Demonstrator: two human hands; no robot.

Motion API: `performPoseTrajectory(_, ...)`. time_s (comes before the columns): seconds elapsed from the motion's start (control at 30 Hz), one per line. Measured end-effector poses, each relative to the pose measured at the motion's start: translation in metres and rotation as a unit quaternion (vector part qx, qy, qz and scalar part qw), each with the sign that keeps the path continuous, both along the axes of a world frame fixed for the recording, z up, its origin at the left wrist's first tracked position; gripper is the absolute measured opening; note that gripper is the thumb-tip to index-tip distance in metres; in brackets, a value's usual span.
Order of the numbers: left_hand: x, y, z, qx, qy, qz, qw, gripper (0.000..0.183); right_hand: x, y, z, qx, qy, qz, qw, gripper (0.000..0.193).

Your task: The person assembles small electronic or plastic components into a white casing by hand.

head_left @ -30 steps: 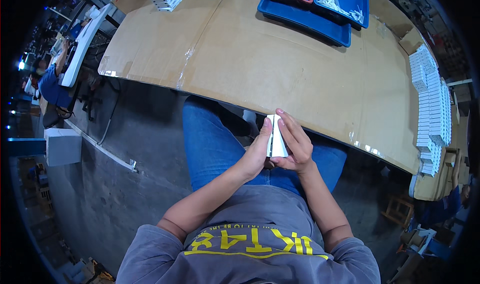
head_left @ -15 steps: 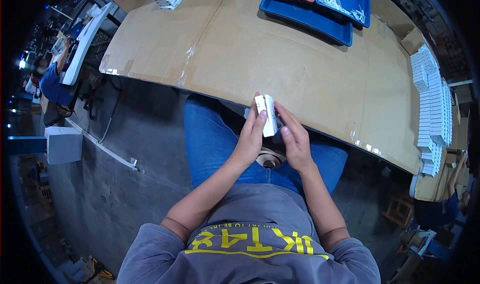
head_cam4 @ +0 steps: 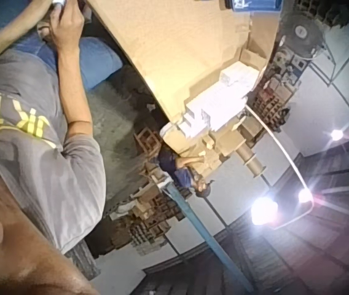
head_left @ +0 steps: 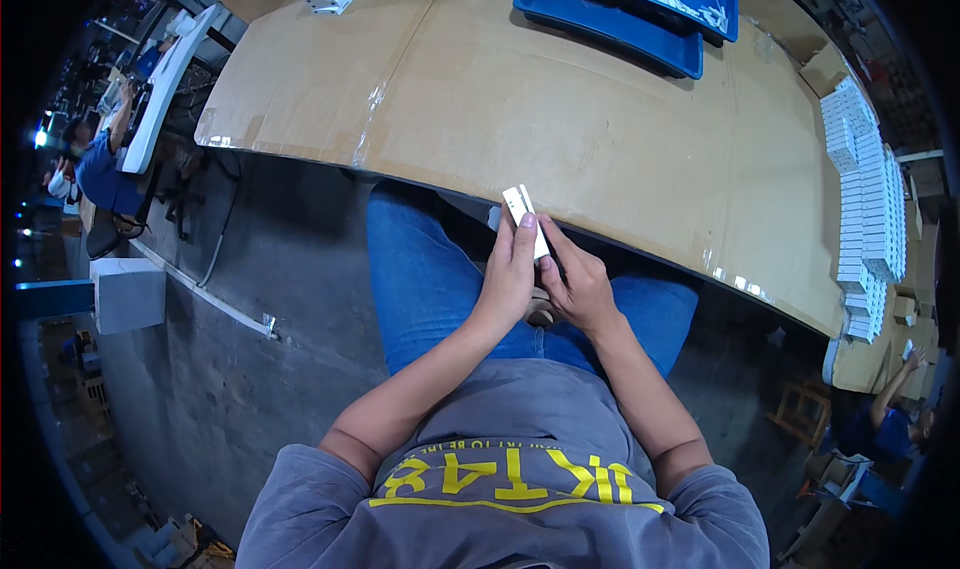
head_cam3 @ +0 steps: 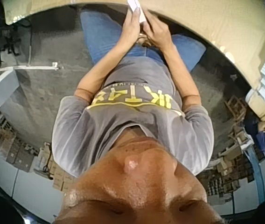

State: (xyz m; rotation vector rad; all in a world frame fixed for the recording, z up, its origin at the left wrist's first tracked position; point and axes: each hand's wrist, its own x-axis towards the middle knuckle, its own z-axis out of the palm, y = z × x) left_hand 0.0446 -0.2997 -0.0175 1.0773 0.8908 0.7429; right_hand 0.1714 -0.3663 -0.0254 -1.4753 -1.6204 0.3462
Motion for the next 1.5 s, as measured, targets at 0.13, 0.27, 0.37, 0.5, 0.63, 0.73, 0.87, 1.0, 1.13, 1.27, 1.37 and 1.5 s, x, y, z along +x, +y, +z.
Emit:
performPoseTrajectory(0.13,0.0,-0.002,0.004,-0.032,0.003,-0.006,0.999,0.053,-0.001,0.001,-0.005,0.023,-0.029,-0.005,0.999,0.046)
performPoseTrajectory(0.27,0.001,-0.001,0.003,0.002,-0.001,0.002,1.0,0.049,-0.002,0.002,-0.007,0.04,-0.051,0.0,0.998,0.041)
performPoseTrajectory(0.37,0.0,-0.002,-0.001,-0.021,-0.013,0.018,1.0,0.045,-0.004,0.001,-0.007,0.035,-0.059,-0.001,0.998,0.04)
performPoseTrajectory(0.5,-0.001,-0.002,0.005,-0.034,-0.01,0.025,0.999,0.045,-0.008,0.0,-0.007,0.042,-0.064,-0.01,0.997,0.039)
performPoseTrajectory(0.63,-0.003,-0.003,0.003,-0.038,-0.007,0.025,0.999,0.045,-0.01,-0.001,-0.007,0.041,-0.062,-0.013,0.997,0.039)
performPoseTrajectory(0.73,-0.004,-0.004,0.002,-0.037,-0.019,0.031,0.999,0.046,-0.012,-0.003,-0.007,0.034,-0.059,-0.018,0.998,0.039)
performPoseTrajectory(0.87,-0.009,0.005,-0.005,-0.047,-0.027,0.028,0.998,0.045,-0.013,-0.001,-0.001,-0.016,0.009,-0.011,1.0,0.038)
performPoseTrajectory(1.0,-0.016,0.019,0.004,-0.128,-0.048,0.005,0.991,0.046,-0.003,0.006,0.019,-0.102,0.197,-0.015,0.975,0.037)
performPoseTrajectory(1.13,-0.024,0.026,0.018,0.009,-0.061,-0.064,0.996,0.08,0.001,0.011,0.024,-0.202,0.35,-0.089,0.91,0.039)
performPoseTrajectory(1.27,-0.023,0.028,0.016,0.203,-0.025,-0.111,0.973,0.11,0.002,0.01,0.054,-0.264,0.527,-0.071,0.804,0.043)
performPoseTrajectory(1.37,-0.02,0.025,0.017,0.261,0.001,-0.119,0.958,0.112,0.004,0.011,0.059,-0.26,0.526,-0.054,0.808,0.046)
performPoseTrajectory(1.5,-0.022,0.028,0.018,0.323,0.017,-0.094,0.942,0.103,-0.006,0.013,0.044,-0.13,0.496,-0.063,0.856,0.05)
